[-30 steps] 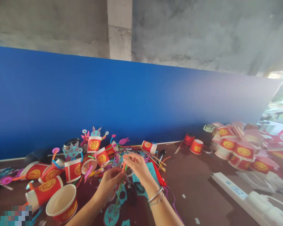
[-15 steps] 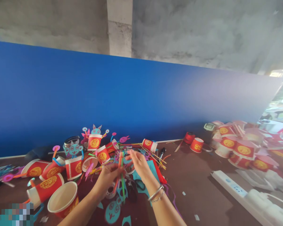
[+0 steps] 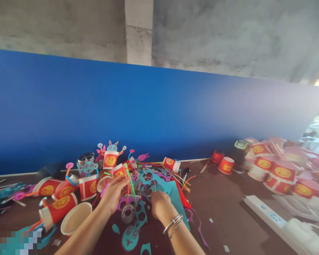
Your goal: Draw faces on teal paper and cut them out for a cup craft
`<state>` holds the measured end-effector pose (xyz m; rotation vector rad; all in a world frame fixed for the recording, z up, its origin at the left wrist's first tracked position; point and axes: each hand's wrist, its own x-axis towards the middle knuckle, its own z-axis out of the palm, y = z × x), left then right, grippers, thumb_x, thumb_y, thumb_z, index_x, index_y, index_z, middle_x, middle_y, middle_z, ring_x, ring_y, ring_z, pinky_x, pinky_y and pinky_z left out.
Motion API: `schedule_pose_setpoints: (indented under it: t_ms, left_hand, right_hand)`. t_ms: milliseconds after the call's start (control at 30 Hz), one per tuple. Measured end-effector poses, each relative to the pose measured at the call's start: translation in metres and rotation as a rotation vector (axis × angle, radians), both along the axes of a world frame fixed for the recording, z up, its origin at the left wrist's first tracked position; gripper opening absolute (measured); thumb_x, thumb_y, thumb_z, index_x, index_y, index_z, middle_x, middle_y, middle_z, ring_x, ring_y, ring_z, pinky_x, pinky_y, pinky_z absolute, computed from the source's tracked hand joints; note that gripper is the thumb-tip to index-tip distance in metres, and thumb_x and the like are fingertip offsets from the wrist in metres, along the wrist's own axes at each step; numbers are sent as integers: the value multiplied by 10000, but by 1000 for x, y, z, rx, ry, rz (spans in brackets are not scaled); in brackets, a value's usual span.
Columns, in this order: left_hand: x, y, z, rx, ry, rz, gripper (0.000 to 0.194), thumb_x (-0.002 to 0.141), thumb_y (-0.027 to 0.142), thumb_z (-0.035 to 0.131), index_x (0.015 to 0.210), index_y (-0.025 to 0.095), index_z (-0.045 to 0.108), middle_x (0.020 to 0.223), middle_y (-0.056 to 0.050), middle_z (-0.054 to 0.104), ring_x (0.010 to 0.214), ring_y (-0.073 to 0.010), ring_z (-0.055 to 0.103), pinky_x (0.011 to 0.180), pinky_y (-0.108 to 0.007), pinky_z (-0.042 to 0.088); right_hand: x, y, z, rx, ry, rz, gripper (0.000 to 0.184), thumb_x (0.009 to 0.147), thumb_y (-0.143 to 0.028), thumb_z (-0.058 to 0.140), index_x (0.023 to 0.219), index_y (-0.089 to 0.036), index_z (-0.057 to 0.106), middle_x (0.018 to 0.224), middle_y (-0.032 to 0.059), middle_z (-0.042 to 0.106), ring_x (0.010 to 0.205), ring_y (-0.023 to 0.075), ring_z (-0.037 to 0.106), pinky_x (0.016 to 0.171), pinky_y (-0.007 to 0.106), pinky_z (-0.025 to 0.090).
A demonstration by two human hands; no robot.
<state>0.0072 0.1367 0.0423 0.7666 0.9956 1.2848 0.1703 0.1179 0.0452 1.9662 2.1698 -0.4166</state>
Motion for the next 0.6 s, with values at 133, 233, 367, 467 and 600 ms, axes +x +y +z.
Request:
schedule_pose_setpoints:
  t_ms: [133,233,367,467,600]
  left_hand:
    - [-2,1,1,7,3,-38,385,479,389,818,748,155,673,608,26,591,506,-91,527,490,-213,434]
    - [-5,1,5,19,19,-64,374,478,358,821,762,154,689,605,22,601,504,-98,532,480,-212,423]
    - [-9,2,10,79,122,-59,323,537,353,786,781,159,704,609,13,624,512,-97,524,478,-200,398]
    - [-10,3,10,152,209,-26,293,563,352,762,772,155,708,587,14,623,502,-95,506,475,-197,378]
    - [-10,3,8,197,314,-8,275,579,341,735,776,151,711,556,20,613,489,-106,495,469,-208,365]
  right_hand:
    - [13,-8,12,39,15,10,398,555,-28,635,925,-166,683,969,137,690,970,314,621,758,343,469]
    - [27,-13,18,91,83,69,405,656,-50,543,991,-250,652,1042,46,672,1029,225,585,801,269,417]
    - [47,-9,25,1,218,71,370,593,-274,697,960,-259,654,913,29,665,803,208,598,602,243,394]
    - [61,-6,32,-36,308,24,432,551,-389,741,951,-259,647,818,-1,631,688,163,559,543,225,361]
    - [74,-6,39,-153,530,12,431,566,-368,749,958,-235,632,701,-34,572,612,115,511,525,199,356]
